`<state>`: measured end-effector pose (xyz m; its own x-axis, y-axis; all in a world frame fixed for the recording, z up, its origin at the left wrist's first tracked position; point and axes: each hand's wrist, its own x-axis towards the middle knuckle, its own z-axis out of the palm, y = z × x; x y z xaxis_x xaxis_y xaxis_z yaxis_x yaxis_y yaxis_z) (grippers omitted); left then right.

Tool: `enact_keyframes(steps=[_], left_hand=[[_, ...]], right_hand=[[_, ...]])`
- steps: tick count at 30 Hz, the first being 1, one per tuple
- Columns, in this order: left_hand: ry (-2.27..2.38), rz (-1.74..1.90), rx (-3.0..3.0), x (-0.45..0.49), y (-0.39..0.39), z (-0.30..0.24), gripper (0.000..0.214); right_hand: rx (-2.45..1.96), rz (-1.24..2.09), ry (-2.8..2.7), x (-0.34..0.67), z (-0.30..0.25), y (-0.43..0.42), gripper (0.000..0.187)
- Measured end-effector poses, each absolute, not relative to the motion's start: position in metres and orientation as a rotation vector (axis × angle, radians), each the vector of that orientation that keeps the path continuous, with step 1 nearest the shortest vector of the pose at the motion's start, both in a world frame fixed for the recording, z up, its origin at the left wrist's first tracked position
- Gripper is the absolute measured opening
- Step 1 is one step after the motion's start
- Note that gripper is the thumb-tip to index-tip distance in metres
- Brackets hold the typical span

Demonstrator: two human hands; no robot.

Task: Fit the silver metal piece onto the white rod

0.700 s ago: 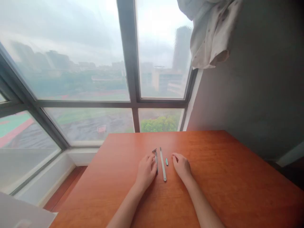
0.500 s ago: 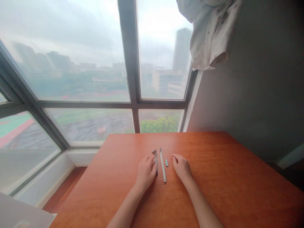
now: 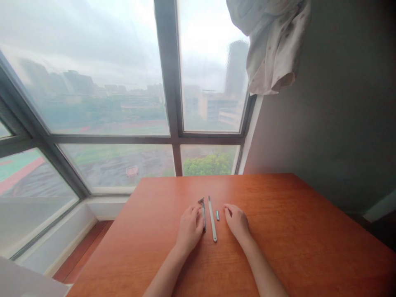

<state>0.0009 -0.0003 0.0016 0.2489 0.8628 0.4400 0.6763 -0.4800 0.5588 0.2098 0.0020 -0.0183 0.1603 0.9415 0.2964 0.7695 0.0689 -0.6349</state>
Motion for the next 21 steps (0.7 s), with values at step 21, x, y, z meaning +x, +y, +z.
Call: enact_keyframes(steps=[21], left_hand=[[1.443, 1.018, 2.271, -0.0001, -0.0019, -0.0003, 0.029]], right_hand=[[-1.743, 0.303, -1.637, 0.2099, -0.0178, 0.0018, 0.031]])
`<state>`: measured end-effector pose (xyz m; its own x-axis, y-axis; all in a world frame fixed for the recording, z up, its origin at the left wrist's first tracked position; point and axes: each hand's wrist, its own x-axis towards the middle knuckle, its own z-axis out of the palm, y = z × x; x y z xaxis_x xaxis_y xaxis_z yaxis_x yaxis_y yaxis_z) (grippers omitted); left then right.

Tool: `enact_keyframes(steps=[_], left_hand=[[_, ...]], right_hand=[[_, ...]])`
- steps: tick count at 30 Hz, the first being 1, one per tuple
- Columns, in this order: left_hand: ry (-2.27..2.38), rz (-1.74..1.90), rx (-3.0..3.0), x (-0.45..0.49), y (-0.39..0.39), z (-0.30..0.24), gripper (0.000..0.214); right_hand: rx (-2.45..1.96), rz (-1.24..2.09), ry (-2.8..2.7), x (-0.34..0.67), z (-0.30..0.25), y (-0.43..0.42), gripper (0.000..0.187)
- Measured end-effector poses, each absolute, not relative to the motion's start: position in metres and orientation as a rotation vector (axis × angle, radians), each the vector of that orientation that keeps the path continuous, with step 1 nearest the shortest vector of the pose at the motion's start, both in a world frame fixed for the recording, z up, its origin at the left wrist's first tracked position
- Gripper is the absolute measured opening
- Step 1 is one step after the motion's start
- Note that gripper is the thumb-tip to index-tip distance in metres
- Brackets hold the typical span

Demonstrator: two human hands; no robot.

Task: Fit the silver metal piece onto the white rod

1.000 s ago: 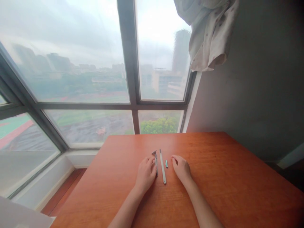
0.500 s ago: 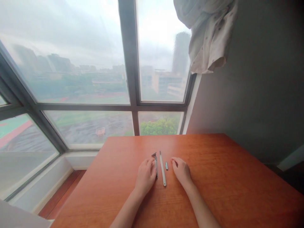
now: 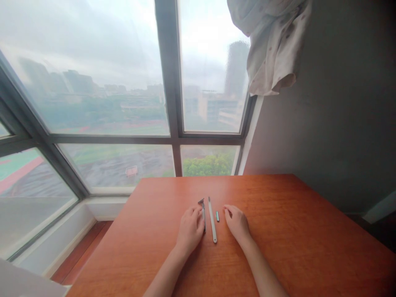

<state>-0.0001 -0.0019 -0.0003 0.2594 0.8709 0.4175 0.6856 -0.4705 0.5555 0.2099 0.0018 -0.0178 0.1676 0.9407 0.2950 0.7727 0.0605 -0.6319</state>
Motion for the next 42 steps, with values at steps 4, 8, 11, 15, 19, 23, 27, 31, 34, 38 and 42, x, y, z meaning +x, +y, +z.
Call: enact_keyframes(steps=[4, 8, 11, 15, 19, 23, 27, 31, 34, 38, 42], left_hand=[[1.434, 1.022, 2.281, 0.000, -0.001, 0.002, 0.029], [1.468, 0.954, 2.282, -0.005, 0.002, 0.006, 0.018], [1.558, 0.861, 2.263, -0.011, 0.005, 0.008, 0.024], [1.558, 0.835, 2.287, -0.014, 0.007, 0.009, 0.027], [1.533, 0.843, 2.292, -0.013, 0.008, 0.008, 0.026], [1.517, 0.875, 2.279, -0.013, 0.011, 0.005, 0.027], [1.511, 0.893, 2.286, -0.013, 0.013, 0.002, 0.026], [1.508, 0.893, 2.290, -0.012, 0.013, 0.002, 0.026], [1.503, 0.887, 2.287, -0.011, 0.012, 0.005, 0.027], [1.484, 0.885, 2.267, -0.009, 0.008, 0.011, 0.023], [1.445, 0.820, 2.328, -0.005, 0.001, 0.017, 0.027]], right_hand=[[-1.750, 0.306, -1.643, 0.210, -0.018, 0.002, 0.031], [-1.753, 0.304, -1.655, 0.210, -0.018, 0.003, 0.031], [-1.762, 0.293, -1.656, 0.209, -0.017, 0.002, 0.030], [-1.759, 0.292, -1.673, 0.210, -0.018, 0.002, 0.030], [-1.752, 0.291, -1.688, 0.211, -0.019, 0.002, 0.030], [-1.749, 0.295, -1.694, 0.211, -0.021, 0.003, 0.030], [-1.748, 0.291, -1.699, 0.210, -0.020, 0.002, 0.030], [-1.740, 0.284, -1.700, 0.209, -0.018, 0.001, 0.030], [-1.735, 0.283, -1.696, 0.208, -0.017, 0.000, 0.030], [-1.734, 0.292, -1.701, 0.208, -0.017, 0.000, 0.030], [-1.731, 0.288, -1.705, 0.208, -0.018, 0.000, 0.030]])
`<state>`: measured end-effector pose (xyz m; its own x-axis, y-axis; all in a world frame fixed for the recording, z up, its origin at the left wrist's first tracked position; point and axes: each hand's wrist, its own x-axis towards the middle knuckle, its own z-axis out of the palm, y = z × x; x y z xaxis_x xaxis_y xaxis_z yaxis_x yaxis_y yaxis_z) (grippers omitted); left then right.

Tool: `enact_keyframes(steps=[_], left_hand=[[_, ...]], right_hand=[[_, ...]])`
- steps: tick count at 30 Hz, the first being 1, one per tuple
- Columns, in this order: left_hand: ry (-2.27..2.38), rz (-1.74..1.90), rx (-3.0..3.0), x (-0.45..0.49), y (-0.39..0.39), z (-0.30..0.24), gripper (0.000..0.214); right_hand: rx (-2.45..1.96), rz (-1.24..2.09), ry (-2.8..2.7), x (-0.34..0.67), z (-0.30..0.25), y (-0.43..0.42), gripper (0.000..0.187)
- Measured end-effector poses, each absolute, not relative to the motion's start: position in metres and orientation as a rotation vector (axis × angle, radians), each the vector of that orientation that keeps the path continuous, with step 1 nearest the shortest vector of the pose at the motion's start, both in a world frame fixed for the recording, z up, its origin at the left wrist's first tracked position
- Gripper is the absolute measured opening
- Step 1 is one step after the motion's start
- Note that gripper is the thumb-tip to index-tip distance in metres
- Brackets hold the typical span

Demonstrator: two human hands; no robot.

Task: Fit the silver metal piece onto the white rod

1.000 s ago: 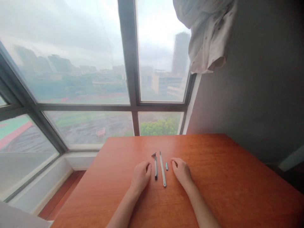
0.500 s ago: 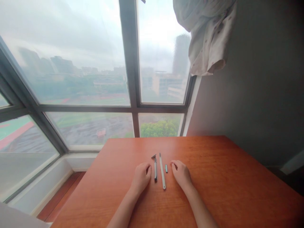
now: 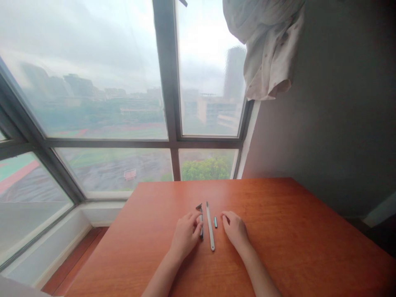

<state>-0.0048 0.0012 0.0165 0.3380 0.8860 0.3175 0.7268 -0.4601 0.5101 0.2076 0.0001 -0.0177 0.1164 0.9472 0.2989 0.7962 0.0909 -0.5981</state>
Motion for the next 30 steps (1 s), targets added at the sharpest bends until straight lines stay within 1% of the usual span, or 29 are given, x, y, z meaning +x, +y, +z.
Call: enact_keyframes(steps=[2, 5, 10, 22, 26, 30], left_hand=[[1.434, 0.764, 2.385, -0.002, -0.002, 0.018, 0.028], [1.442, 0.700, 2.441, 0.003, -0.006, 0.020, 0.018], [1.545, 0.634, 2.466, 0.005, -0.009, 0.022, 0.014], [1.702, 0.292, 2.464, 0.004, -0.017, 0.033, 0.018], [1.699, 0.383, 2.340, 0.001, -0.015, 0.029, 0.022], [1.576, 0.714, 2.098, -0.002, -0.009, 0.019, 0.024]], right_hand=[[-1.724, 0.283, -1.717, 0.208, -0.018, 0.000, 0.030], [-1.717, 0.277, -1.731, 0.208, -0.018, 0.000, 0.030], [-1.719, 0.270, -1.722, 0.208, -0.018, 0.000, 0.029], [-1.740, 0.309, -1.729, 0.208, -0.016, -0.001, 0.029], [-1.725, 0.315, -1.729, 0.208, -0.016, -0.001, 0.029], [-1.722, 0.312, -1.739, 0.208, -0.016, -0.001, 0.030]])
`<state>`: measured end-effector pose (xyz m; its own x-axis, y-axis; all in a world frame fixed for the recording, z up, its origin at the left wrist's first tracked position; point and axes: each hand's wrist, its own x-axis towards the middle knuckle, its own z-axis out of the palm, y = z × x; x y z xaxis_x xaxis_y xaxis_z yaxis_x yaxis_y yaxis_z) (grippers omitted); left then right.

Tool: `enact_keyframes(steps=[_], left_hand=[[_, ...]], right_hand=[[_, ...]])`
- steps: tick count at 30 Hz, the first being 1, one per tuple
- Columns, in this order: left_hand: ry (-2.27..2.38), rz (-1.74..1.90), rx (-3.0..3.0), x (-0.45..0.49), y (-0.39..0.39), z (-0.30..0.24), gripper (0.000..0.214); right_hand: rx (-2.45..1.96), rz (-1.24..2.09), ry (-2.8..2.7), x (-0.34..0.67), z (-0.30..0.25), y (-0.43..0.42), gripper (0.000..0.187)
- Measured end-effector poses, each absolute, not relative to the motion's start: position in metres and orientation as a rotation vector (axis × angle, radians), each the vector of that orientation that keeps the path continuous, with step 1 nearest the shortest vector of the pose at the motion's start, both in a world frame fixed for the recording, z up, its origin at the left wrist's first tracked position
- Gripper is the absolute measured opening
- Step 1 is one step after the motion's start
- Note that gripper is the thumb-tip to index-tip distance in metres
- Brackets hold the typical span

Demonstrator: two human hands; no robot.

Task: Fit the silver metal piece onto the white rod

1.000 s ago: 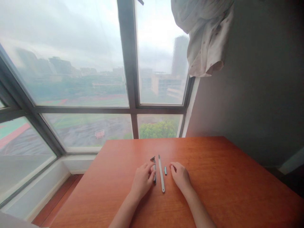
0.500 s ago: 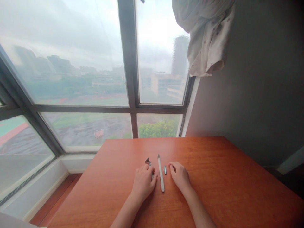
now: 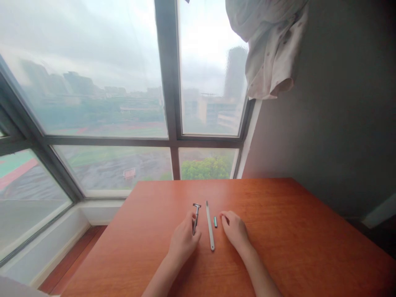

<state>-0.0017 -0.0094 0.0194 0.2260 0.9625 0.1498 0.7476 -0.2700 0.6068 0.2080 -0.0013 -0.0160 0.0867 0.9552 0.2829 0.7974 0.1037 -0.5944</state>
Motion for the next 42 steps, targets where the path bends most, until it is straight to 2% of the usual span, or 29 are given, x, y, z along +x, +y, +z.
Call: enact_keyframes(steps=[5, 12, 17, 23, 30, 37, 42], left_hand=[[1.240, 1.027, 1.695, 0.002, -0.006, 0.014, 0.035], [0.937, 0.972, 1.396, 0.009, -0.009, 0.015, 0.035], [0.826, 0.901, 1.348, 0.011, -0.010, 0.019, 0.023], [0.791, 0.848, 1.233, 0.016, -0.015, 0.027, 0.023], [0.838, 0.710, 1.164, 0.017, -0.020, 0.033, 0.059], [0.960, 0.658, 1.216, 0.016, -0.012, 0.026, 0.072], [1.028, 0.655, 1.323, 0.014, -0.009, 0.026, 0.074]], right_hand=[[-1.728, 0.320, -1.729, 0.208, -0.015, -0.001, 0.030], [-1.542, 0.438, -1.605, 0.205, -0.006, -0.003, 0.032], [-1.274, 0.821, -1.419, 0.197, 0.006, -0.008, 0.034], [-0.948, 1.226, -1.295, 0.194, 0.021, -0.018, 0.042], [-0.822, 1.377, -1.225, 0.196, 0.023, -0.023, 0.044], [-0.809, 1.438, -1.258, 0.197, 0.026, -0.025, 0.048], [-0.795, 1.435, -1.310, 0.197, 0.025, -0.025, 0.047]])
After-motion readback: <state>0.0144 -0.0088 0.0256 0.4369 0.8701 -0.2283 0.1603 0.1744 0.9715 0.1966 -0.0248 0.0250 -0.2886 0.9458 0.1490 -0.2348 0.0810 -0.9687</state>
